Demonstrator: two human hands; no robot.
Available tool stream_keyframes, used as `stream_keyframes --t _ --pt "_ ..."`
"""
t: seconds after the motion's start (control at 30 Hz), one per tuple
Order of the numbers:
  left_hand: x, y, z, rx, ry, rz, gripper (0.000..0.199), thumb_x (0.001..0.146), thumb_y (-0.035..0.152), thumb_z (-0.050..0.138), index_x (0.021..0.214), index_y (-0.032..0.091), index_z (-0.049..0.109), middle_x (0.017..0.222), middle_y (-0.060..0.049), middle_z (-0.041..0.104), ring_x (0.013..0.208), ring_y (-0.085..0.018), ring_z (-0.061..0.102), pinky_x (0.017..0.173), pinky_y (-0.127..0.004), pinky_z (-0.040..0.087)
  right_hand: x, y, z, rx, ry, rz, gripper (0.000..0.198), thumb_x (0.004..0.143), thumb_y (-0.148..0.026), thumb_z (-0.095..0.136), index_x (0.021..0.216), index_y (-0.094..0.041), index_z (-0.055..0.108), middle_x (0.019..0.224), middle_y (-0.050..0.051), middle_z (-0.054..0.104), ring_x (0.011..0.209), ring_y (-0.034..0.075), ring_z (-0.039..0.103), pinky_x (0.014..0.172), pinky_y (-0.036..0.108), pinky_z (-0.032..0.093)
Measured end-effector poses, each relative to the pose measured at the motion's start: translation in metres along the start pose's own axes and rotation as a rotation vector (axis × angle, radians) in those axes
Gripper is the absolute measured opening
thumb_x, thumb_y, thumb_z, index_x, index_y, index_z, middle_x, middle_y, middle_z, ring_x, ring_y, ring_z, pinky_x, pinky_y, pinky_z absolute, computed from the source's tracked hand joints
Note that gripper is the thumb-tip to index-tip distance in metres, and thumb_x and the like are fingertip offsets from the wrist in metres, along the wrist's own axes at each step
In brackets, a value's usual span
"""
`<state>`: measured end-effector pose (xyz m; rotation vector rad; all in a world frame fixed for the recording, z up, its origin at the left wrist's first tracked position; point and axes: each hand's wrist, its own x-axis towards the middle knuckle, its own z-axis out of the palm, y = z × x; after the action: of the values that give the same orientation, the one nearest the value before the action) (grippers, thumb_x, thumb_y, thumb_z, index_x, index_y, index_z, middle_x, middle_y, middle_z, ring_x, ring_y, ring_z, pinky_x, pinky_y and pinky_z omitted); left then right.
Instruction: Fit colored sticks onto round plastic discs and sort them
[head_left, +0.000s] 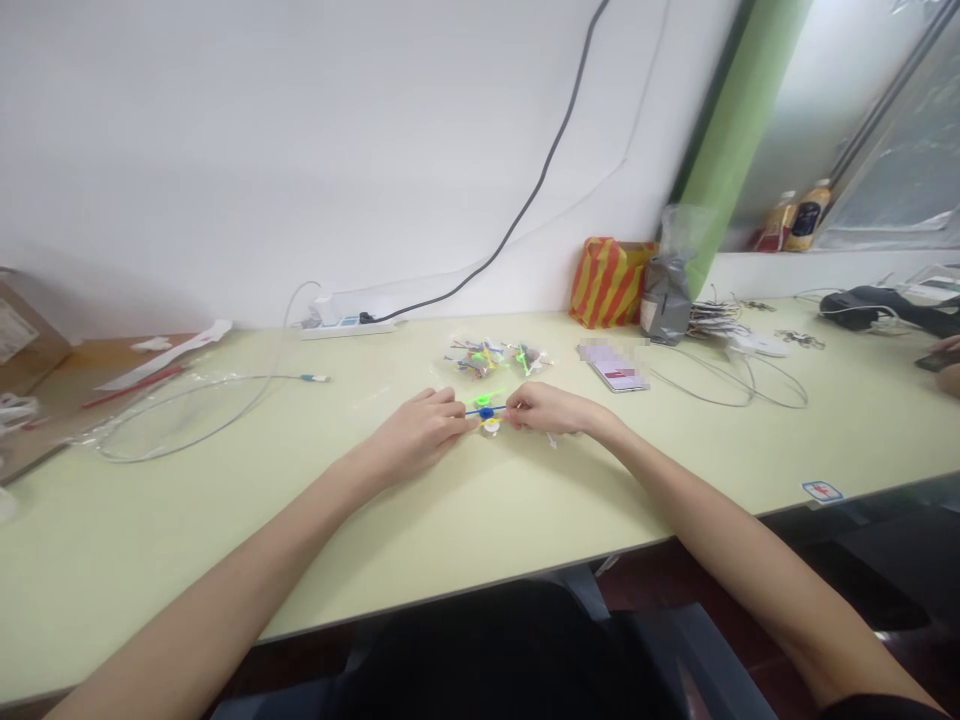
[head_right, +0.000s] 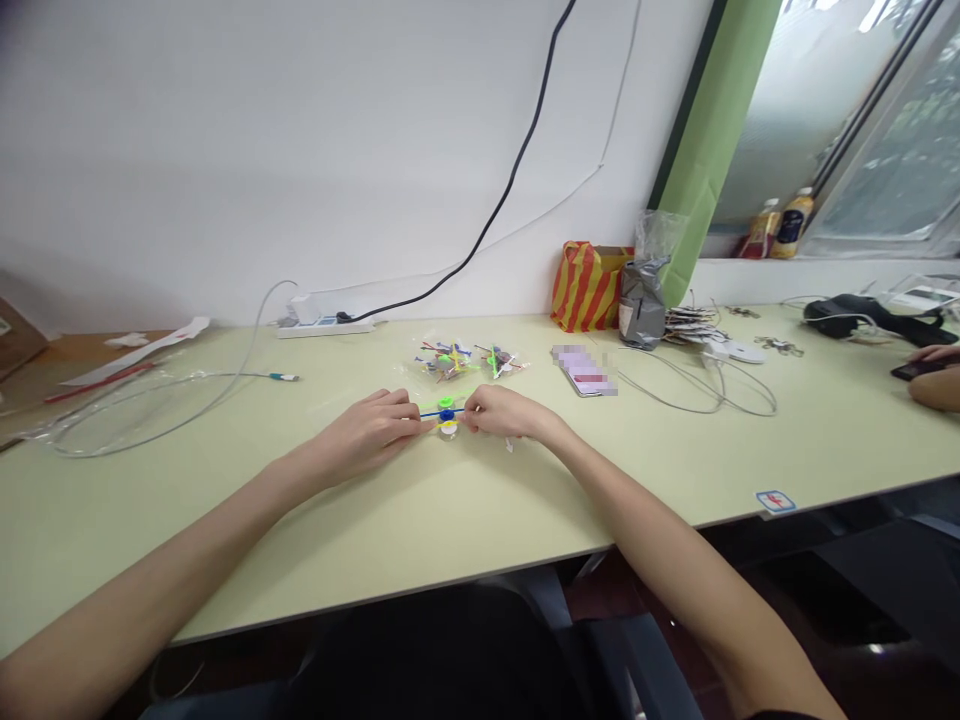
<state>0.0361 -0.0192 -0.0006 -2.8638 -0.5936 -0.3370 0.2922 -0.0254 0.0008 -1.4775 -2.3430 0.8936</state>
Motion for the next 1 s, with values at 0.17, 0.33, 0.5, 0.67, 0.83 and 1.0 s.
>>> stream_keyframes --t 0.17,0.33,0.5,0.67,0.83,1.0 --pt "0.0 0.002 0.001 -0.105 0.005 -0.03 0.029 0.104 0.018 0.041 0.103 0.022 0.07 0.081 -0.004 0.063 0.082 -0.021 0.053 0.075 -0.033 0.039 -0.005 0.005 -0.011 -0.004 0.085 -0.003 0.032 0.095 -0.043 0.053 0.082 -0.016 0.065 0.063 0.0 0.057 0.05 0.012 0.047 0.051 0.025 0.033" --pt "-0.001 -0.001 0.003 -0.126 0.005 -0.037 0.028 0.103 0.018 0.043 0.109 0.024 0.07 0.085 -0.004 0.065 0.085 -0.02 0.056 0.079 -0.033 0.041 -0.013 0.018 -0.034 -0.12 0.378 0.038 0.02 0.094 -0.035 0.056 0.096 -0.018 0.068 0.078 0.003 0.069 0.068 0.015 0.059 0.065 0.025 0.039" --pt "-0.001 -0.003 0.001 -0.103 0.01 -0.053 0.03 0.101 0.019 0.045 0.122 0.025 0.066 0.096 -0.005 0.066 0.089 -0.02 0.059 0.08 -0.033 0.042 -0.016 0.035 -0.045 -0.29 0.318 0.134 0.016 0.086 -0.025 0.066 0.1 -0.021 0.07 0.09 0.004 0.073 0.078 0.018 0.063 0.067 0.026 0.039" --pt "-0.001 -0.001 0.0 -0.115 0.011 -0.064 0.031 0.102 0.019 0.044 0.123 0.025 0.066 0.095 -0.005 0.065 0.086 -0.02 0.06 0.077 -0.032 0.043 -0.004 0.048 -0.039 -0.336 0.287 0.237 0.003 0.081 -0.015 0.068 0.08 -0.017 0.07 0.09 0.008 0.074 0.077 0.018 0.063 0.063 0.026 0.036" --pt "0.001 0.004 0.0 -0.112 0.077 -0.073 0.032 0.103 0.021 0.042 0.128 0.023 0.062 0.097 -0.006 0.064 0.088 -0.02 0.062 0.077 -0.031 0.044 -0.008 0.036 -0.045 -0.249 0.429 0.164 0.012 0.089 -0.018 0.059 0.084 -0.016 0.07 0.089 0.008 0.074 0.08 0.018 0.064 0.066 0.027 0.038" --pt "0.004 0.014 -0.003 -0.093 0.134 -0.035 0.033 0.105 0.021 0.036 0.126 0.021 0.062 0.096 -0.007 0.063 0.084 -0.019 0.06 0.075 -0.031 0.044 -0.019 -0.007 -0.022 0.075 -0.056 -0.262 0.018 0.089 -0.032 0.065 0.089 -0.015 0.072 0.083 0.005 0.074 0.072 0.016 0.064 0.063 0.024 0.043"
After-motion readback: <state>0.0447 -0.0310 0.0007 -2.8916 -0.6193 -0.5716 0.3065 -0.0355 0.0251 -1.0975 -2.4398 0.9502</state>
